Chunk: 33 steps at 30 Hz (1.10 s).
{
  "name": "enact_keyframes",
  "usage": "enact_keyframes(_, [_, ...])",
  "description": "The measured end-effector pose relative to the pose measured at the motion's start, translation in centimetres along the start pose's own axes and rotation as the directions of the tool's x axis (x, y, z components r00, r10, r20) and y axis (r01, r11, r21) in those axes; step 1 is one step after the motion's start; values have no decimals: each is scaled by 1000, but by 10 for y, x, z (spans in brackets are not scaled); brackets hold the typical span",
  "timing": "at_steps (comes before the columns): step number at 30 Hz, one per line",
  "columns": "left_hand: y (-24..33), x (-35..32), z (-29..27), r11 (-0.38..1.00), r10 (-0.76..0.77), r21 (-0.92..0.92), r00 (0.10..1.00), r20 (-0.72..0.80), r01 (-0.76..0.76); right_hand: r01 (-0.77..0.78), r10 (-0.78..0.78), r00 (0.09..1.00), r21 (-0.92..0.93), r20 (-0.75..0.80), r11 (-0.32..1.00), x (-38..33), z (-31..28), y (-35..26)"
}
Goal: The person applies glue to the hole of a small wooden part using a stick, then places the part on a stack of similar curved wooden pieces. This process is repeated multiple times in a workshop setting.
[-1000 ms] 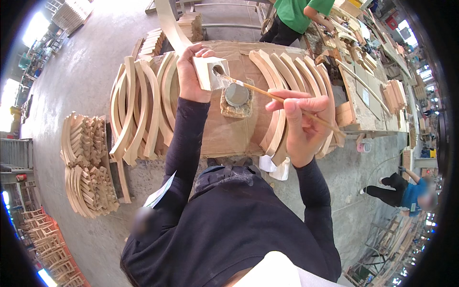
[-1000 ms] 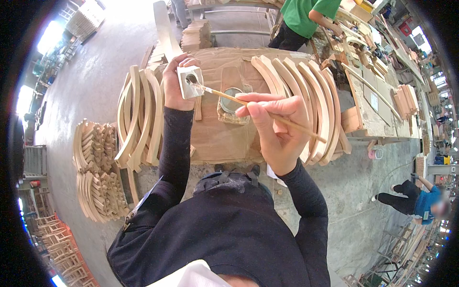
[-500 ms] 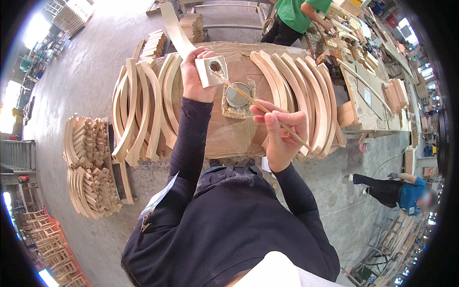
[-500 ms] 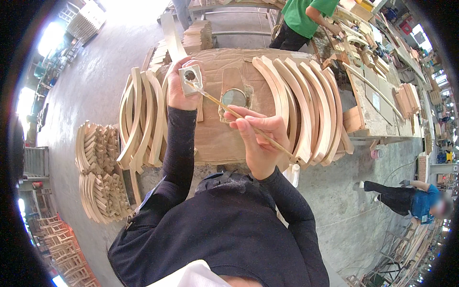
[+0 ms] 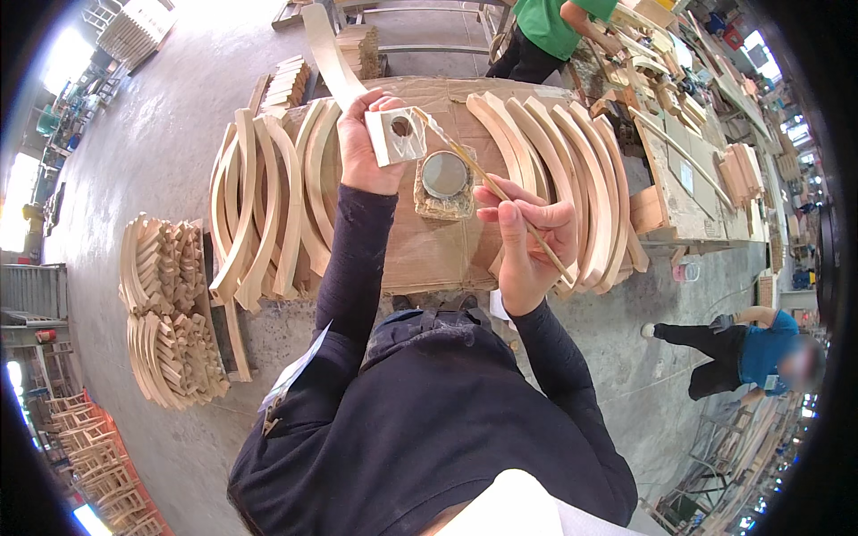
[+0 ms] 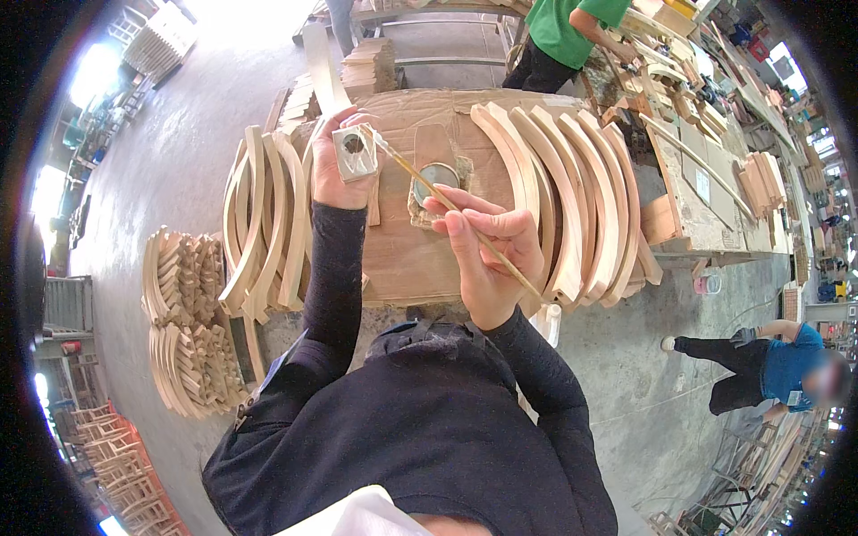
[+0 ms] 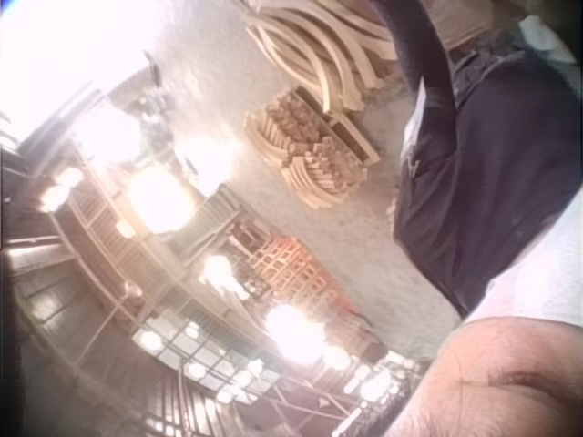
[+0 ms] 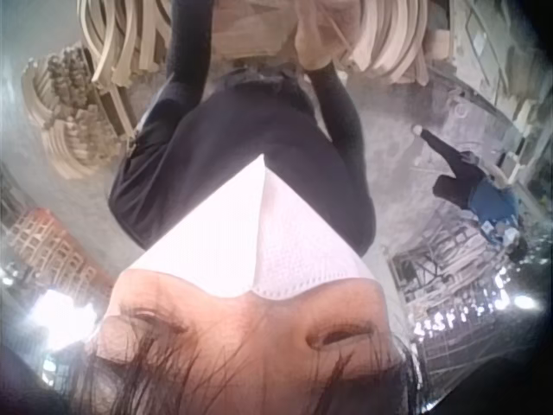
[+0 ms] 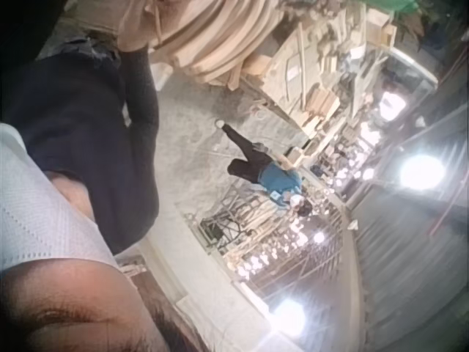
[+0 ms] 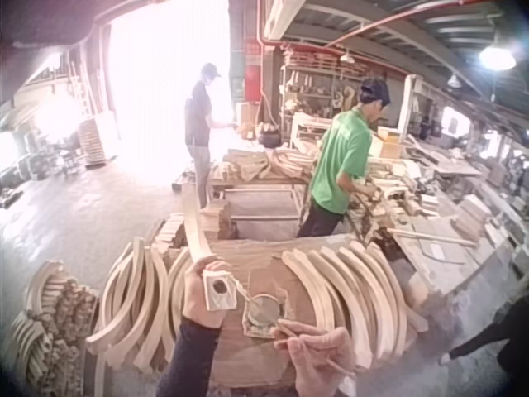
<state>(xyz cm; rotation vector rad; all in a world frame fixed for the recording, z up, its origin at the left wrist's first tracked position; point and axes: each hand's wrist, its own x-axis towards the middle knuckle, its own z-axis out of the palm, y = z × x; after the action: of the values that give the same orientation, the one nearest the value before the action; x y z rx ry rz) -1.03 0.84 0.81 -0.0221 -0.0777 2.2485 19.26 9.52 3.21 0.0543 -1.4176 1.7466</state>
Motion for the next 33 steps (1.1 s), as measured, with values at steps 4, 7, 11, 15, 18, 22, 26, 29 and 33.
enact_keyframes(4, [-4, 3, 0, 1000, 3, 6, 997, -73, -3, -19, 19, 1000, 32, -16, 999, -1, 0, 2])
enact_keyframes(7, [-7, 0, -1, 999, -44, 22, 999, -30, 44, -45, 46, 999, 59, -17, 997, -3, -3, -1])
enact_keyframes(11, [-9, 1, -1, 993, -100, -67, 994, -40, 98, -74, 74, 997, 37, -20, 997, -10, -3, -5])
enact_keyframes(15, [-10, 4, -7, 998, -62, 14, 998, -10, 62, -54, 54, 997, 8, -49, 999, -16, -1, -2])
enact_keyframes(18, [-24, 8, 7, 916, 266, 363, 935, -235, -170, -31, 33, 997, 26, -70, 999, -18, 0, 0])
enact_keyframes(22, [-8, 5, -5, 984, 121, 150, 977, -174, -95, -26, 26, 1000, -25, -9, 999, -19, 3, -2])
enact_keyframes(26, [-9, 12, -27, 974, 115, 193, 992, 49, -122, 101, -102, 994, -53, -29, 993, -17, 3, 1])
enact_keyframes(29, [-20, 13, -20, 966, 150, 214, 989, -7, -145, 133, -139, 990, -142, -31, 981, -20, 0, 5])
enact_keyframes(33, [-20, 12, -15, 967, 197, 170, 980, -17, -191, 215, -222, 975, -191, -15, 958, -19, 4, 15])
